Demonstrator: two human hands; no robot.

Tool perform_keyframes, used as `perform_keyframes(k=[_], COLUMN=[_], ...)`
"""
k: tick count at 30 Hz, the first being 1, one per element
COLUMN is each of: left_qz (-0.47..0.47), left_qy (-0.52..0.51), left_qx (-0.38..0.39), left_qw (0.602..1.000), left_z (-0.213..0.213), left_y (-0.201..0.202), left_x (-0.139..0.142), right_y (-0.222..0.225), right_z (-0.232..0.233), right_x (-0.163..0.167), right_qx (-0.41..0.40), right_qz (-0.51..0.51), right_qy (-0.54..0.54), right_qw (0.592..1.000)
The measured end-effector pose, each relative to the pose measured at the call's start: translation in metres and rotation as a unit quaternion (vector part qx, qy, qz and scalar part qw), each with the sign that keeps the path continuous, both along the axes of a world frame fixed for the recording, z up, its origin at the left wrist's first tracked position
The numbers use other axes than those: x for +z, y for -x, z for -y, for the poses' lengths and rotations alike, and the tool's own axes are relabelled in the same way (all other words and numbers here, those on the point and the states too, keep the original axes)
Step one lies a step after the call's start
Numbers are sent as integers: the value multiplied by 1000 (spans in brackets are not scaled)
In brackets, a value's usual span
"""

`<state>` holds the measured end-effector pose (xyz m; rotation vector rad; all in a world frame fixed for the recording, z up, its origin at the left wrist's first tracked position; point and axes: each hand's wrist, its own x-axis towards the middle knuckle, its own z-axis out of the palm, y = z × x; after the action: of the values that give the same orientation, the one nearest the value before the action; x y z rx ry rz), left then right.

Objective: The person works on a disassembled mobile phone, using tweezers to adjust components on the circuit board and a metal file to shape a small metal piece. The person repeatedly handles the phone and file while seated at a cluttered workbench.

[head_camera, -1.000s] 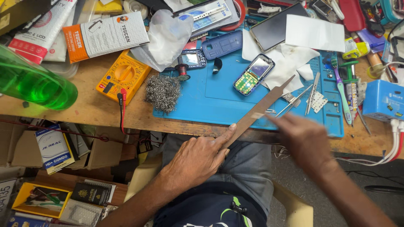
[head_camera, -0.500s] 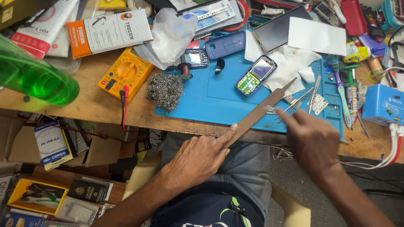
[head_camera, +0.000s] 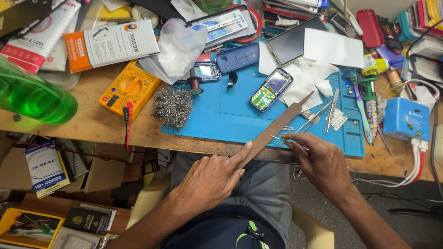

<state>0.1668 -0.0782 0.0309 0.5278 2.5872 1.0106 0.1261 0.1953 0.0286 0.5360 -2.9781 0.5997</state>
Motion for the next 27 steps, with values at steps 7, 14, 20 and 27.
perform_keyframes(k=[7, 14, 20, 27], left_qz=[23, 16, 1, 6], left_qy=[11, 1, -9, -5], left_qx=[-14, -17, -17, -8], left_qw=[1000, 1000, 1000, 1000], left_z=[0, 0, 0, 0], left_y=[1, 0, 0, -1], left_x=[-5, -5, -4, -3], right_y=[-7, -17, -19, -10], right_z=[1, -3, 12, 8], right_x=[4, -12, 0, 11], right_qx=[12, 91, 139, 132], right_qz=[-42, -195, -214, -228], right_qy=[-98, -161, -157, -122], right_qw=[994, 963, 954, 957])
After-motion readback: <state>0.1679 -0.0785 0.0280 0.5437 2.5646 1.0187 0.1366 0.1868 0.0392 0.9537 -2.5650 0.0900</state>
